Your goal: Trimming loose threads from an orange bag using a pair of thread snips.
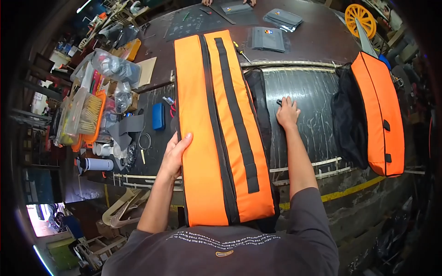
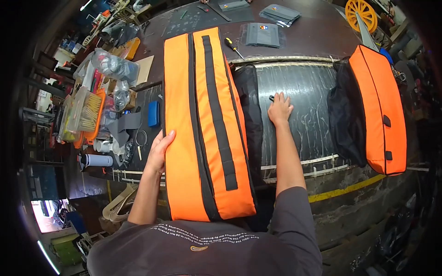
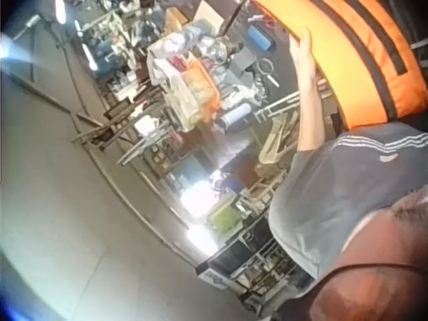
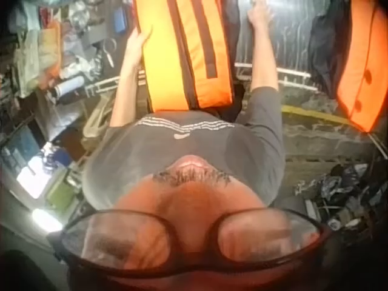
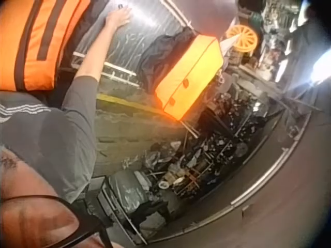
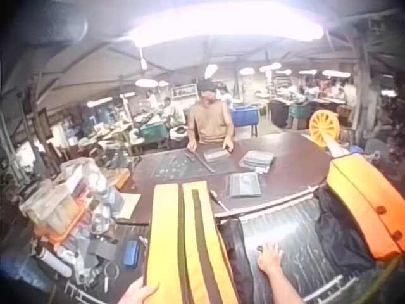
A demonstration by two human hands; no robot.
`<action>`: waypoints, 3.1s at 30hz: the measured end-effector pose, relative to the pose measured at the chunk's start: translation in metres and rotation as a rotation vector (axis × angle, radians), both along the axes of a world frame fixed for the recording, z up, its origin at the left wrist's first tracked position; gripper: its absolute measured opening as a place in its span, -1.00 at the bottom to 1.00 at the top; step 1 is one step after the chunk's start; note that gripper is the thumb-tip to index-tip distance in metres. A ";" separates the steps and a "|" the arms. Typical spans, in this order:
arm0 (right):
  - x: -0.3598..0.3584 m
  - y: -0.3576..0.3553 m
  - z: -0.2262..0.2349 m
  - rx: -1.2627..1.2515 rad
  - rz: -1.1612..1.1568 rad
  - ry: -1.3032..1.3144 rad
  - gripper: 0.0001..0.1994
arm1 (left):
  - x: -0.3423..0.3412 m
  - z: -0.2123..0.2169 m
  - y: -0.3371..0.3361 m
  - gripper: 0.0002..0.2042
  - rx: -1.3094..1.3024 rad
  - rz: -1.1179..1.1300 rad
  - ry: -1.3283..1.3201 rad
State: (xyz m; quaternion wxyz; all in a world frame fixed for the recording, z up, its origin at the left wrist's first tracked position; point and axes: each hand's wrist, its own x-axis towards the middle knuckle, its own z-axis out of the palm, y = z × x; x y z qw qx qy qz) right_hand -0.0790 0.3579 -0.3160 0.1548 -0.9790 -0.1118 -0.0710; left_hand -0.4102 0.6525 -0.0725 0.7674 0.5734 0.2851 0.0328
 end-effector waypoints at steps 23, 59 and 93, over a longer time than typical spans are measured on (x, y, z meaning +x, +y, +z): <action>-0.396 -0.054 0.207 1.879 0.373 0.114 -0.78 | 0.050 0.013 -0.040 -0.66 -0.236 -0.708 -0.632; -0.346 0.048 0.160 1.800 0.176 0.164 -0.57 | -0.110 -0.041 0.054 -0.56 0.734 -0.045 -0.567; -0.170 -0.075 0.272 0.214 0.288 -0.931 -0.87 | 0.003 0.000 0.078 -0.63 2.208 -0.063 -0.767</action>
